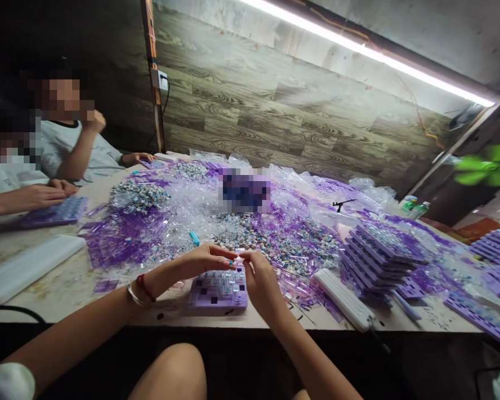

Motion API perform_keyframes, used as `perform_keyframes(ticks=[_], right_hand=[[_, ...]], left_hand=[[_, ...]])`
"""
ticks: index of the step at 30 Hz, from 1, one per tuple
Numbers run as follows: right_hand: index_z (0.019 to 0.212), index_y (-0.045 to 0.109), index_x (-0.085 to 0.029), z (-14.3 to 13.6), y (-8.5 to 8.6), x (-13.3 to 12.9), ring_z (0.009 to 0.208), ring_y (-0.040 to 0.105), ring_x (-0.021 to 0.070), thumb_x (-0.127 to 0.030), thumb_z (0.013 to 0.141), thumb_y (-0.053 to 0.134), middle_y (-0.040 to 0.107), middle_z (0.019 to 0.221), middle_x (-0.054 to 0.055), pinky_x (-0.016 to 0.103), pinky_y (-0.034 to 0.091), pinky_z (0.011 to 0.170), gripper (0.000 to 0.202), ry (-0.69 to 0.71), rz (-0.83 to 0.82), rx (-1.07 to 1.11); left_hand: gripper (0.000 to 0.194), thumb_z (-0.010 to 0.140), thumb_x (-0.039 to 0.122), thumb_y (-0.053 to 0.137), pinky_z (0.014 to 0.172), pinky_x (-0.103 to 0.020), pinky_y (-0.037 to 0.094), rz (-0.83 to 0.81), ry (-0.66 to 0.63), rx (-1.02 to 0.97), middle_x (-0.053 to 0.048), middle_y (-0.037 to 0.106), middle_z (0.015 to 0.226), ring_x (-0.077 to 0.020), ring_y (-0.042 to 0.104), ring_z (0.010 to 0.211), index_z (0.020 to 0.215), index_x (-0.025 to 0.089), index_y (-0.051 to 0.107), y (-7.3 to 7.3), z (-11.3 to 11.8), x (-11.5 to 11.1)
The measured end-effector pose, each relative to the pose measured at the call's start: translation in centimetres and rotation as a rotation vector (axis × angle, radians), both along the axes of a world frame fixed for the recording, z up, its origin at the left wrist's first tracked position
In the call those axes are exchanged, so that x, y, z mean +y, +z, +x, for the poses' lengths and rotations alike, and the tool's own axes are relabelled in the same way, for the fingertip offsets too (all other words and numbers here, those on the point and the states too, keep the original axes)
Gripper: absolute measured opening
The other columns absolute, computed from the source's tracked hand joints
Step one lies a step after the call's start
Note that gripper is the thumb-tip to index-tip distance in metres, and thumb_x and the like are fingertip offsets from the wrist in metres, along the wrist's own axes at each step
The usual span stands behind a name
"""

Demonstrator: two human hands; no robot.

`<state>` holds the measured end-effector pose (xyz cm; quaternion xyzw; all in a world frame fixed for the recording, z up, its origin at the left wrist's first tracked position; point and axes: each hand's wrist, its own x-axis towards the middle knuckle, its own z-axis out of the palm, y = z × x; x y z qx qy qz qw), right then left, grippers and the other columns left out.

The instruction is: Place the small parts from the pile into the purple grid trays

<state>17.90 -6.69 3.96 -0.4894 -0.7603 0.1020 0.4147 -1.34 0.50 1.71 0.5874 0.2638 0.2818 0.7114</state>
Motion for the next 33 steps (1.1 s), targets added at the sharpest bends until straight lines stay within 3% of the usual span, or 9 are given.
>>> perform_keyframes(ticks=[3,9,21,25,29,33], right_hand=[[0.097,0.063,-0.019,-0.8,-0.5,-1.1,0.084,0.061,0.0202,-0.019,0.086,0.053,0.064,0.090,0.007,0.034,0.050,0.077,0.014,0.039,0.038,-0.041],[0.086,0.064,-0.020,-0.4,-1.4,-0.6,0.084,0.061,0.0190,-0.012,0.086,0.054,0.066,0.085,0.005,0.032,0.050,0.076,0.013,0.118,0.150,-0.030],[0.085,0.066,-0.020,0.7,-1.0,-1.0,0.079,0.064,0.0182,-0.015,0.086,0.057,0.068,0.083,0.005,0.031,0.051,0.073,0.011,0.137,0.204,-0.058],[0.080,0.065,-0.020,1.6,-1.1,-0.4,0.079,0.063,0.0184,-0.012,0.084,0.057,0.068,0.081,0.004,0.030,0.050,0.073,0.012,0.088,0.131,-0.157],[0.075,0.065,-0.018,2.6,-1.3,-0.1,0.076,0.063,0.0175,-0.008,0.083,0.057,0.067,0.078,0.004,0.029,0.049,0.072,0.015,0.129,-0.014,-0.352],[0.077,0.066,-0.017,2.5,-1.4,-0.1,0.078,0.063,0.0178,-0.007,0.084,0.055,0.067,0.080,0.005,0.029,0.049,0.071,0.017,0.154,-0.057,-0.432]], left_hand=[[0.046,0.067,0.027,0.078,0.095,-0.032,0.046,0.041,-0.074,-0.007,-0.011,0.069,0.110,-0.0229,0.063,0.103,0.109,0.013,0.069,0.2,0.1,-0.2],[0.041,0.070,0.028,0.077,0.091,-0.029,0.048,0.043,-0.138,-0.010,-0.009,0.070,0.105,-0.0207,0.065,0.097,0.107,0.013,0.070,0.1,0.4,-0.5],[0.038,0.070,0.027,0.077,0.090,-0.029,0.048,0.041,-0.104,-0.014,-0.007,0.070,0.106,-0.0202,0.064,0.097,0.106,0.016,0.071,0.0,1.3,-1.6],[0.038,0.069,0.028,0.076,0.081,-0.029,0.050,0.226,0.007,0.028,-0.008,0.068,0.104,-0.0196,0.064,0.092,0.104,0.016,0.070,-0.5,1.5,-1.1],[0.022,0.073,0.025,0.067,0.069,-0.025,0.049,0.497,0.204,0.111,-0.008,0.065,0.096,-0.0163,0.062,0.082,0.091,0.014,0.072,-1.1,1.5,-0.6],[0.019,0.073,0.016,0.058,0.070,-0.025,0.048,0.578,0.261,0.176,-0.006,0.064,0.089,-0.0158,0.061,0.080,0.085,0.014,0.072,-1.4,1.5,-0.4]])
